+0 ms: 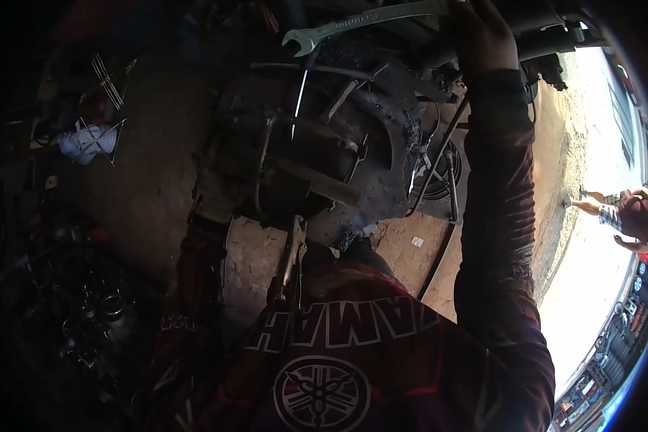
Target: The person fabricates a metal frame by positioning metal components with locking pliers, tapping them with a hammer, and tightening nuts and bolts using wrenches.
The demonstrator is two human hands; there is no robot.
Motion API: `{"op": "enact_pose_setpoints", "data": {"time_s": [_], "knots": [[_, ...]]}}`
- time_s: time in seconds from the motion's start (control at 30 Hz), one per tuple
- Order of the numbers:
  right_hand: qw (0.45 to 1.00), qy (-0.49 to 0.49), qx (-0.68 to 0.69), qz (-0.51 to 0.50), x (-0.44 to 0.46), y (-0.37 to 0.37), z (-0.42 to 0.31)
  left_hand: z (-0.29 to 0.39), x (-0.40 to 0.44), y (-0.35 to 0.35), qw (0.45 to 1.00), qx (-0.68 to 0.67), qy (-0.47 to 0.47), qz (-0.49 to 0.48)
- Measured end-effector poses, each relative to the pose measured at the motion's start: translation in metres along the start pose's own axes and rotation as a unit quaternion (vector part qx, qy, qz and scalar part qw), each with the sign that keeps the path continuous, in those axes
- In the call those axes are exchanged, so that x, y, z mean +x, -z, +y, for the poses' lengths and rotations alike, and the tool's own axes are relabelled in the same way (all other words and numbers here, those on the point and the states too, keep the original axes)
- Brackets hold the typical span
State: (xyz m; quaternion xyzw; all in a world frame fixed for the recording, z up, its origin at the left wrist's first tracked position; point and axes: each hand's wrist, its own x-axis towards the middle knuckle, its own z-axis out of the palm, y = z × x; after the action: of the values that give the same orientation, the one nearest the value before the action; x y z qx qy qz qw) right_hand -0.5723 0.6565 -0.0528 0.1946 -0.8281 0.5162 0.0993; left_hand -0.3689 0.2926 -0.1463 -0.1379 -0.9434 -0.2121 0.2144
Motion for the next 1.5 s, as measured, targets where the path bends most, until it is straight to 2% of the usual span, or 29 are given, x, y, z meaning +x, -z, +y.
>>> {"op": "enact_pose_setpoints", "data": {"time_s": [0.07, 0.1, 0.13, 0.17, 0.2, 0.23, 0.3, 0.33, 0.4, 0.43, 0.5, 0.6, 0.63, 0.67, 0.73, 0.77, 0.8, 0.87, 1.0, 1.07, 1.1, 1.13, 1.17, 1.2, 1.23, 1.27, 1.3, 1.43, 1.5], "knots": [[0.984, -0.117, 0.132, 0.003, -0.006, -0.010, -0.004, -0.002, 0.000, 0.000, 1.000, 0.020, 0.005, -0.020], [0.994, -0.029, 0.061, -0.084, -0.009, -0.024, 0.037, -0.002, 0.001, -0.001, 0.999, 0.038, 0.002, -0.031], [0.994, -0.034, 0.062, -0.086, -0.009, -0.033, 0.047, 0.004, 0.005, 0.002, 0.999, 0.037, 0.004, -0.035], [0.981, 0.139, -0.134, -0.018, -0.010, -0.044, 0.052, 0.012, 0.010, 0.006, 1.000, 0.022, 0.002, -0.022], [0.898, 0.301, -0.318, 0.049, -0.012, -0.052, 0.057, 0.016, 0.013, 0.008, 1.000, 0.014, 0.002, -0.018], [0.900, 0.297, -0.316, 0.046, -0.009, -0.053, 0.058, 0.020, 0.016, 0.010, 1.000, 0.007, 0.003, -0.015], [0.954, 0.098, -0.277, -0.055, 0.000, -0.053, 0.057, 0.017, 0.017, 0.009, 1.000, -0.001, -0.009, -0.007], [0.955, 0.094, -0.275, -0.058, 0.003, -0.056, 0.067, 0.014, 0.016, 0.008, 1.000, -0.004, -0.013, -0.006], [0.869, 0.300, -0.392, -0.033, 0.014, -0.065, 0.094, 0.000, 0.010, 0.002, 0.999, 0.010, -0.008, -0.032], [0.870, 0.299, -0.390, -0.036, 0.016, -0.072, 0.098, -0.003, 0.011, 0.001, 0.999, 0.015, -0.006, -0.041], [0.903, 0.203, -0.356, -0.126, 0.017, -0.092, 0.109, -0.007, 0.010, -0.002, 0.999, 0.010, -0.044, -0.024], [0.935, 0.187, -0.272, -0.129, 0.017, -0.126, 0.108, 0.004, 0.016, 0.003, 0.999, -0.004, -0.033, -0.037], [0.914, 0.246, -0.295, -0.132, 0.021, -0.140, 0.121, 0.006, 0.017, 0.002, 0.999, -0.008, -0.026, -0.045], [0.915, 0.243, -0.294, -0.132, 0.025, -0.147, 0.108, 0.005, 0.016, -0.001, 0.999, -0.015, -0.015, -0.030], [0.810, 0.229, -0.446, -0.303, 0.036, -0.158, 0.073, 0.003, 0.014, -0.004, 1.000, -0.023, -0.003, -0.018], [0.833, 0.263, -0.419, -0.249, 0.032, -0.172, 0.092, 0.002, 0.015, -0.004, 0.999, -0.001, -0.039, -0.008], [0.833, 0.262, -0.417, -0.251, 0.034, -0.180, 0.112, 0.001, 0.015, -0.004, 0.997, 0.021, -0.074, 0.003], [0.873, 0.316, -0.281, -0.244, 0.036, -0.190, 0.123, -0.001, 0.013, -0.007, 0.998, 0.017, -0.066, 0.016], [0.832, 0.386, -0.353, -0.184, 0.038, -0.215, 0.138, 0.001, 0.016, -0.004, 0.999, -0.015, -0.039, 0.003], [0.867, 0.363, -0.232, -0.251, 0.043, -0.217, 0.128, 0.000, 0.014, -0.004, 0.999, -0.020, -0.025, -0.002], [0.867, 0.363, -0.233, -0.252, 0.046, -0.219, 0.123, -0.001, 0.013, -0.005, 1.000, -0.015, -0.020, 0.001], [0.918, 0.225, -0.131, -0.298, 0.050, -0.218, 0.109, 0.000, 0.013, -0.004, 1.000, -0.016, -0.020, 0.001], [0.939, 0.078, -0.025, -0.334, 0.052, -0.217, 0.093, 0.003, 0.014, -0.001, 1.000, -0.012, -0.014, -0.010], [0.927, -0.070, 0.081, -0.358, 0.053, -0.216, 0.076, 0.005, 0.015, 0.000, 1.000, -0.008, -0.009, -0.021], [0.884, -0.217, 0.185, -0.370, 0.054, -0.216, 0.061, 0.005, 0.017, 0.002, 1.000, -0.009, -0.009, -0.021], [0.811, -0.356, 0.283, -0.369, 0.055, -0.218, 0.052, 0.006, 0.019, 0.003, 0.998, 0.014, -0.046, -0.029], [0.811, -0.357, 0.282, -0.367, 0.054, -0.222, 0.046, 0.006, 0.021, 0.004, 0.995, 0.036, -0.083, -0.038], [0.862, -0.243, 0.193, -0.400, 0.055, -0.236, 0.027, 0.012, 0.021, 0.000, 0.995, 0.038, -0.092, -0.011], [0.896, -0.176, 0.143, -0.382, 0.052, -0.244, 0.023, 0.013, 0.019, -0.004, 0.999, 0.021, -0.025, 0.022]]}}
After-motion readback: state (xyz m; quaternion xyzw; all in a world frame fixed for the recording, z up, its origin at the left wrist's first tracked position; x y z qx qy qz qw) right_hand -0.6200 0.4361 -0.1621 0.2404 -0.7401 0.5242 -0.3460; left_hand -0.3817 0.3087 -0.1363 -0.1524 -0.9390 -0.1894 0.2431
